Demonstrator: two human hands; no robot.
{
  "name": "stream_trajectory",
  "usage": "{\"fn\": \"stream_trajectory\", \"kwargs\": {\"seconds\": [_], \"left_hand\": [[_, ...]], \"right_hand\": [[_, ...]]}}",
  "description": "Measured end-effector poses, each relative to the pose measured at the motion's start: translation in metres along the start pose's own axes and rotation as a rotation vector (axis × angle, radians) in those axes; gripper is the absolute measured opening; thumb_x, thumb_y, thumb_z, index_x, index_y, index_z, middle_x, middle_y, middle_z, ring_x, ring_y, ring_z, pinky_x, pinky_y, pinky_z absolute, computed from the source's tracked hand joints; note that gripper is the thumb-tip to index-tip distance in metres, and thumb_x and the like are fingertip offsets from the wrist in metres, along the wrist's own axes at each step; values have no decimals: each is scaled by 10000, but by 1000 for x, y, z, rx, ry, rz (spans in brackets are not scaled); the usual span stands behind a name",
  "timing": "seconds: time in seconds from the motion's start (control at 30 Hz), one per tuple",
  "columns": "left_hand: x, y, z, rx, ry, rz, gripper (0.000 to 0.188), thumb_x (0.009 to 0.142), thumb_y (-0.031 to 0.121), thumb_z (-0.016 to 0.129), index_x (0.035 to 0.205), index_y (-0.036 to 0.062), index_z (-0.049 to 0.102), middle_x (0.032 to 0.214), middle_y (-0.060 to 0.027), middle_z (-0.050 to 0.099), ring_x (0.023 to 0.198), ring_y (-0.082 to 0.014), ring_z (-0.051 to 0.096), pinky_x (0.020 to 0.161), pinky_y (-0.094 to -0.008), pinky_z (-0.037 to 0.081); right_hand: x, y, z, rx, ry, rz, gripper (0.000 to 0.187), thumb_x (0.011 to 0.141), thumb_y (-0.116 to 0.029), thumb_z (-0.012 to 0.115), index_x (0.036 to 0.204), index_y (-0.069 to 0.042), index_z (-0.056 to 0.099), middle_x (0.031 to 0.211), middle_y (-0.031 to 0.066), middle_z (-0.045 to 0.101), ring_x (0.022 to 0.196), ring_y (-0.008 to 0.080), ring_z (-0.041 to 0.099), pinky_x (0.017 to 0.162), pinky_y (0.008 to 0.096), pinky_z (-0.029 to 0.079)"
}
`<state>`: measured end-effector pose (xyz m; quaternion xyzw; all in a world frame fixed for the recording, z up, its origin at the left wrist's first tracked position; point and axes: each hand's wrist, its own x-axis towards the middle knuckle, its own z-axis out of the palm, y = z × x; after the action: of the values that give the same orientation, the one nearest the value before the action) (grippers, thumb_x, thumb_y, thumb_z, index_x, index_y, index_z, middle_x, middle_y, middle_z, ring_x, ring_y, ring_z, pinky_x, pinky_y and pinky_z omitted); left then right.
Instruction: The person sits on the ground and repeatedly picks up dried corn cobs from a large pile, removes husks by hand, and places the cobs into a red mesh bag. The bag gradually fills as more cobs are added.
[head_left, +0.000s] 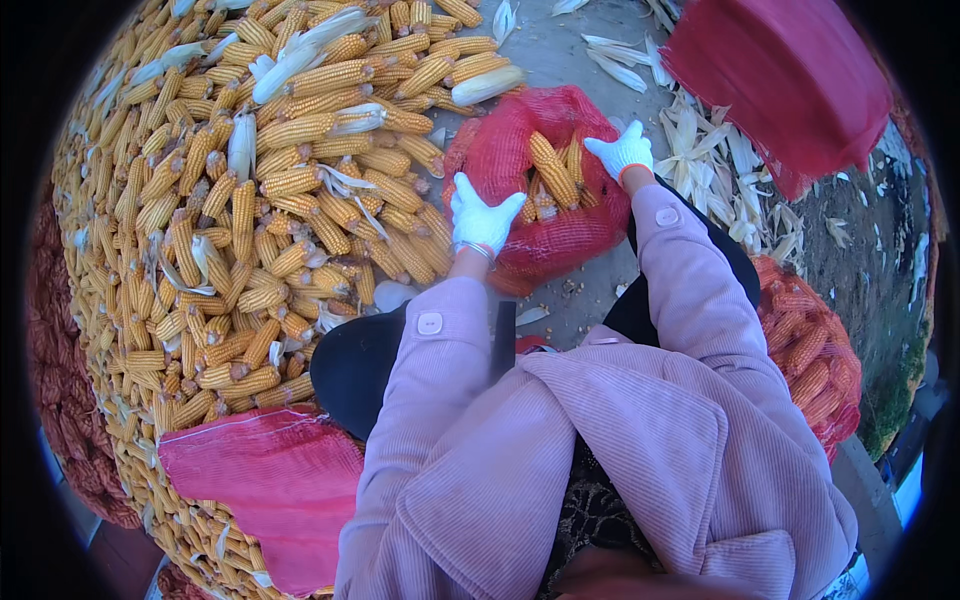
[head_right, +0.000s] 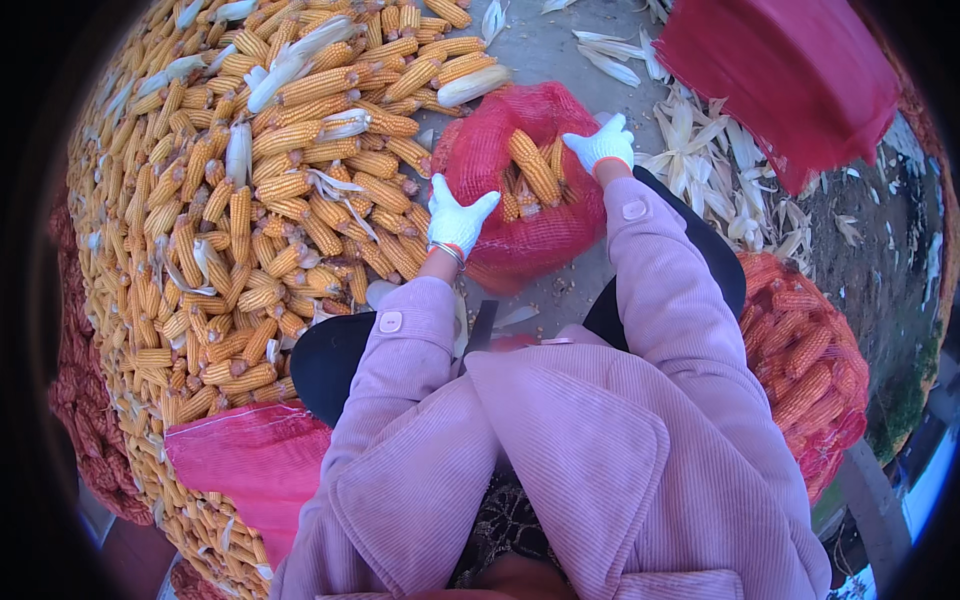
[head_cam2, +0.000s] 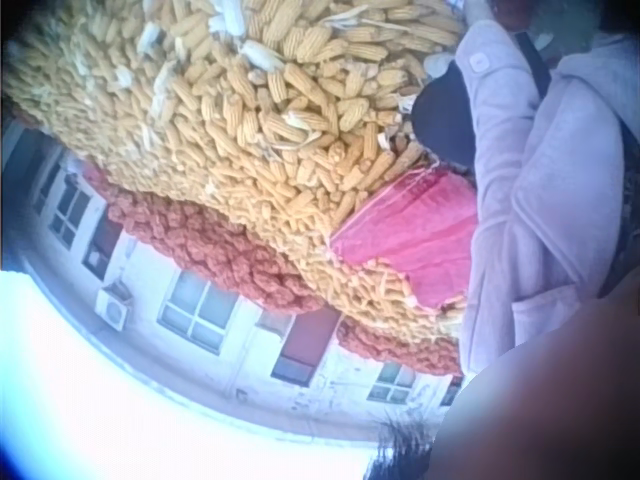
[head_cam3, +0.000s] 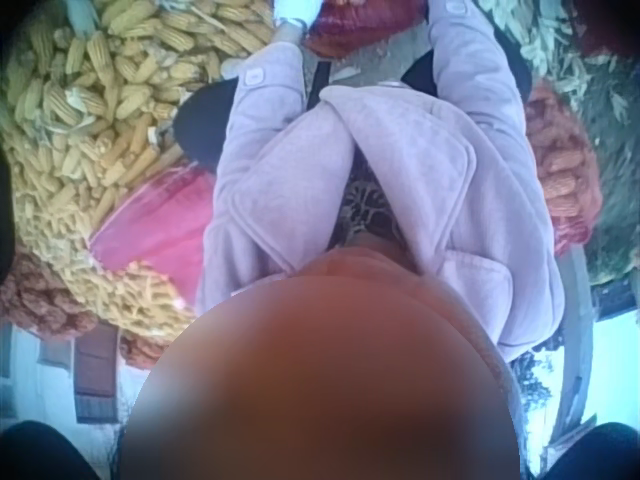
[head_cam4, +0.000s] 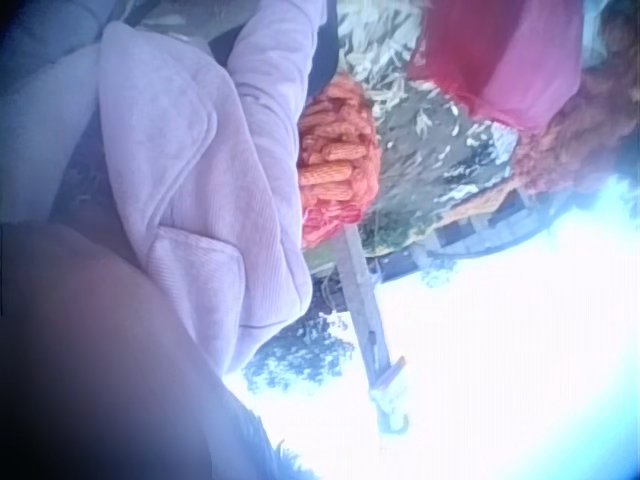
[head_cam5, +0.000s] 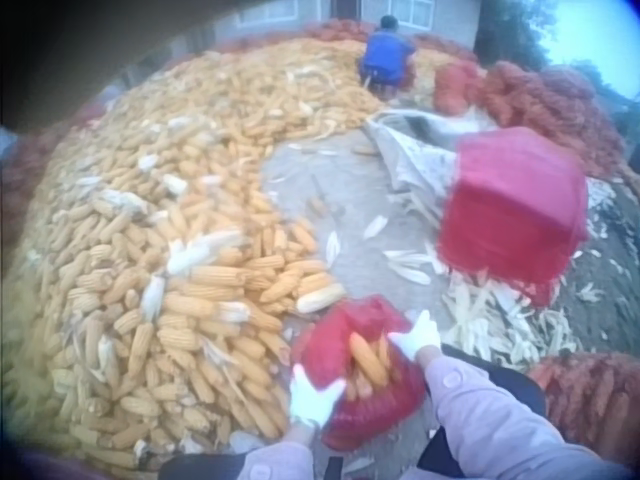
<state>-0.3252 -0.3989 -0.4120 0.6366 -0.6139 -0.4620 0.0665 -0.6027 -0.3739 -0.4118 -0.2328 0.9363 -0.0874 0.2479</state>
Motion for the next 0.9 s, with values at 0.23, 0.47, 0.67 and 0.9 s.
{"fn": "stream_trajectory", "kwargs": {"seconds": [0.23, 0.47, 0.67, 0.9], "left_hand": [[18, -26, 10, -167, -41, 61, 796, 870, 358, 709, 1482, -45, 401, 1340, -306, 592, 1270, -419, 569, 1048, -429, 452], [13, -11, -18, -701, 63, -3, 365, 948, 229, 522, 1087, -77, 665, 1027, -217, 689, 954, -300, 616, 901, -396, 463], [-22, 12, -82, -1351, 40, 251, 310, 1010, 164, 512, 1232, -20, 625, 1209, -118, 671, 1080, -249, 644, 977, -384, 496], [-125, 12, -136, -1495, -78, 112, 314, 1006, 126, 498, 1267, 1, 622, 1202, -130, 660, 1080, -264, 651, 955, -402, 521]], "right_hand": [[61, 49, 57, 66, -337, -402, 367, 882, -188, 662, 1156, 55, 658, 1063, 223, 710, 923, 328, 699, 791, 422, 553], [10, 31, 22, 562, -412, -149, 287, 910, -139, 627, 1142, 29, 655, 1043, 171, 713, 943, 292, 694, 828, 409, 548], [-131, -29, -75, 1132, -788, -115, 334, 912, -56, 598, 1232, 40, 620, 1149, 155, 703, 999, 253, 698, 918, 372, 557], [-135, -1, -126, 1510, -603, -13, 329, 923, -41, 575, 1235, 55, 614, 1121, 178, 711, 994, 304, 709, 895, 403, 569]]}}
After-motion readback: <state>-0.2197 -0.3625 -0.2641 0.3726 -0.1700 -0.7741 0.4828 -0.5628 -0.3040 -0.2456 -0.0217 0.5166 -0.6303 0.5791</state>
